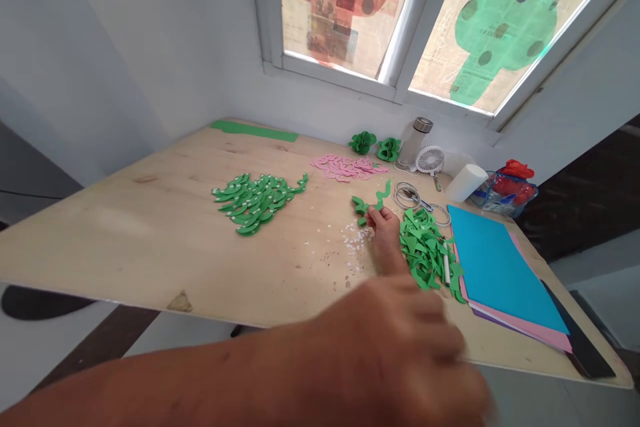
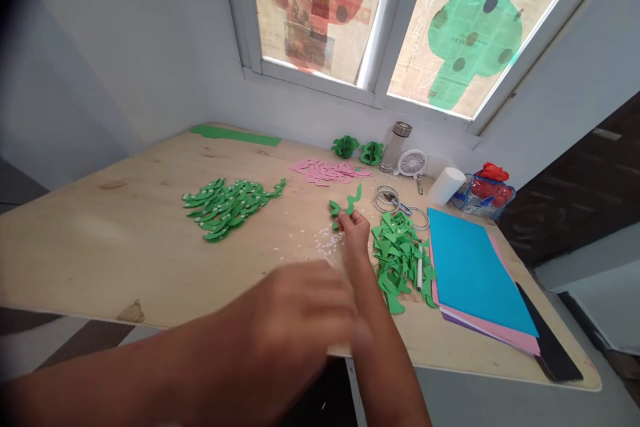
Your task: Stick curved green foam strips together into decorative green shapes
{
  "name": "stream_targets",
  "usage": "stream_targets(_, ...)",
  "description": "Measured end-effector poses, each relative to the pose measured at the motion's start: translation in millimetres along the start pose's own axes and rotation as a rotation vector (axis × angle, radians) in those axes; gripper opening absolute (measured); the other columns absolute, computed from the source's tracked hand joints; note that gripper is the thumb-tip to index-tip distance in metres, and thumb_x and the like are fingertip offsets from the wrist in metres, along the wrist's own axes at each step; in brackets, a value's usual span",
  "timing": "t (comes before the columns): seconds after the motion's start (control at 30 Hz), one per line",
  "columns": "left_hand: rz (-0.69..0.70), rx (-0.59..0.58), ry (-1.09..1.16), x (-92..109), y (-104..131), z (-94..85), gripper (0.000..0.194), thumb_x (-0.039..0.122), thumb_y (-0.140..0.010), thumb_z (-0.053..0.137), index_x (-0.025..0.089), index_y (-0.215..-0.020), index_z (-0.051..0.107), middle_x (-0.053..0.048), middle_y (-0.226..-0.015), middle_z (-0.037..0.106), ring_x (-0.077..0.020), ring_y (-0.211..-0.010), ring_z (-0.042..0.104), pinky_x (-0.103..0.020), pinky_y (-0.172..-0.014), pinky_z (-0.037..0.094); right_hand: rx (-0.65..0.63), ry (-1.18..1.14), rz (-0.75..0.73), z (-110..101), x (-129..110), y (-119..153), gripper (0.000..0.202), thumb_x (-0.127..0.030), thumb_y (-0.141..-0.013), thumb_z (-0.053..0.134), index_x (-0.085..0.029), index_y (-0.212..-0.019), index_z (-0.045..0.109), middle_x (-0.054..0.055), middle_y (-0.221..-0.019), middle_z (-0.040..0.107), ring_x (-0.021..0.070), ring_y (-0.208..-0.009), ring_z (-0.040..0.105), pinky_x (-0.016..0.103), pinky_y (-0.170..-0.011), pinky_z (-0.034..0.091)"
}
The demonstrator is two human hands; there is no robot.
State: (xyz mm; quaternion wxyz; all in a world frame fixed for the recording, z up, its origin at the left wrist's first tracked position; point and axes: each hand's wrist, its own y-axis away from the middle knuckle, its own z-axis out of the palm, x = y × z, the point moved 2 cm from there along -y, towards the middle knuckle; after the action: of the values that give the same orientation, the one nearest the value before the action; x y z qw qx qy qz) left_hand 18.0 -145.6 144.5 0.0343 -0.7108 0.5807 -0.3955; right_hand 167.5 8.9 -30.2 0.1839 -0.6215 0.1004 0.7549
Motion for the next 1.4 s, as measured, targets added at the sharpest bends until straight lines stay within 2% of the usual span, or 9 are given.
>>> stream_targets(0.07, -0.151, 0.171, -0.006, -38, -1, -5.4, 0.031, 0.008, -0.076, 0.045, 0.029, -0.086, 0.066, -0.001, -0.079, 0.07, -0.018, -0.075, 0.064, -0.031, -0.073, 0.053, -0.04, 0.019, 0.021, 1, 0, 0, 0.02, -0.033, -0.062, 0.067, -0.015, -0.062, 0.059, -0.003, -0.05, 0.055, 0.0083, -0.046, 0.043, 0.024, -0.048, 0.033)
stream_targets(0.13, -0.429, 0.377, -0.011, -93, 10, -6.2, 0.028, 0.012, -0.077, 0.044, 0.023, -0.088, 0.066, -0.002, -0.08, 0.071, -0.0173, -0.073, 0.065, -0.029, -0.068, 0.052, -0.041, 0.027, 0.025, 1, 0, 0, 0.021, -0.034, -0.063, 0.066, -0.014, -0.061, 0.059, -0.002, -0.051, 0.057, 0.0079, -0.045, 0.042, 0.023, -0.047, 0.032)
stream_targets(0.17, -0.546, 0.427, -0.038, -120, 17, -4.4, 0.026, 0.015, -0.076, 0.045, 0.021, -0.088, 0.067, -0.003, -0.079, 0.071, -0.0178, -0.072, 0.065, -0.029, -0.067, 0.051, -0.036, 0.046, 0.03, 1, 0, -1, 0.022, -0.035, -0.062, 0.066, -0.014, -0.061, 0.06, -0.002, -0.05, 0.057, 0.0078, -0.044, 0.042, 0.023, -0.046, 0.032)
stream_targets(0.27, -0.775, 0.362, -0.169, -184, 27, 7.3, 0.024, 0.02, -0.073, 0.051, 0.019, -0.09, 0.069, -0.004, -0.076, 0.071, -0.02, -0.074, 0.065, -0.029, -0.068, 0.048, -0.029, 0.096, 0.019, 0, 0, -3, 0.022, -0.035, -0.06, 0.066, -0.014, -0.062, 0.062, -0.002, -0.049, 0.057, 0.0079, -0.043, 0.042, 0.022, -0.044, 0.031)
stream_targets(0.4, -0.901, 0.176, -0.353, -223, 20, 26.4, 0.028, 0.021, -0.073, 0.054, 0.022, -0.097, 0.068, -0.005, -0.092, 0.072, -0.0212, -0.088, 0.064, -0.028, -0.074, 0.045, -0.003, 0.164, -0.004, -3, 2, -5, 0.021, -0.036, -0.061, 0.064, -0.015, -0.059, 0.061, -0.002, -0.047, 0.056, 0.0083, -0.043, 0.042, 0.021, -0.043, 0.031)
stream_targets(0.53, -0.92, 0.158, -0.423, -241, 4, 37.8, 0.029, 0.022, -0.073, 0.055, 0.023, -0.1, 0.067, -0.006, -0.093, 0.071, -0.0242, -0.095, 0.062, -0.031, -0.078, 0.043, 0.015, 0.178, -0.019, -4, 5, -7, 0.02, -0.035, -0.061, 0.063, -0.016, -0.056, 0.06, -0.002, -0.046, 0.055, 0.0091, -0.043, 0.043, 0.021, -0.043, 0.032)
stream_targets(0.83, -0.909, 0.114, -0.497, -264, -16, 47.5, 0.015, 0.023, -0.072, 0.056, 0.023, -0.079, 0.069, -0.007, -0.086, 0.07, -0.0266, -0.094, 0.059, -0.035, -0.077, 0.038, 0.067, 0.206, -0.026, -7, 10, -12, 0.021, -0.035, -0.062, 0.062, -0.016, -0.055, 0.059, -0.003, -0.046, 0.054, 0.0095, -0.044, 0.042, 0.021, -0.045, 0.032)
stream_targets(1.13, -0.849, 0.159, -0.48, -254, -8, 36.3, 0.017, 0.025, -0.076, 0.053, 0.023, -0.083, 0.067, -0.003, -0.084, 0.072, -0.0222, -0.086, 0.063, -0.031, -0.076, 0.039, 0.049, 0.117, -0.014, -6, 8, -10, 0.018, -0.034, -0.063, 0.065, -0.015, -0.063, 0.064, -0.003, -0.052, 0.058, 0.0104, -0.05, 0.048, 0.023, -0.054, 0.038)
stream_targets(1.4, -0.721, 0.408, -0.219, -235, 15, 12.0, 0.013, 0.027, -0.074, 0.057, 0.021, -0.083, 0.065, -0.003, -0.082, 0.072, -0.0206, -0.082, 0.066, -0.029, -0.074, 0.045, -0.042, -0.27, 0.135, 7, -6, 4, 0.021, -0.031, -0.059, 0.075, -0.02, -0.076, 0.07, 0.002, -0.082, 0.07, 0.0146, -0.074, 0.06, 0.026, -0.069, 0.046)
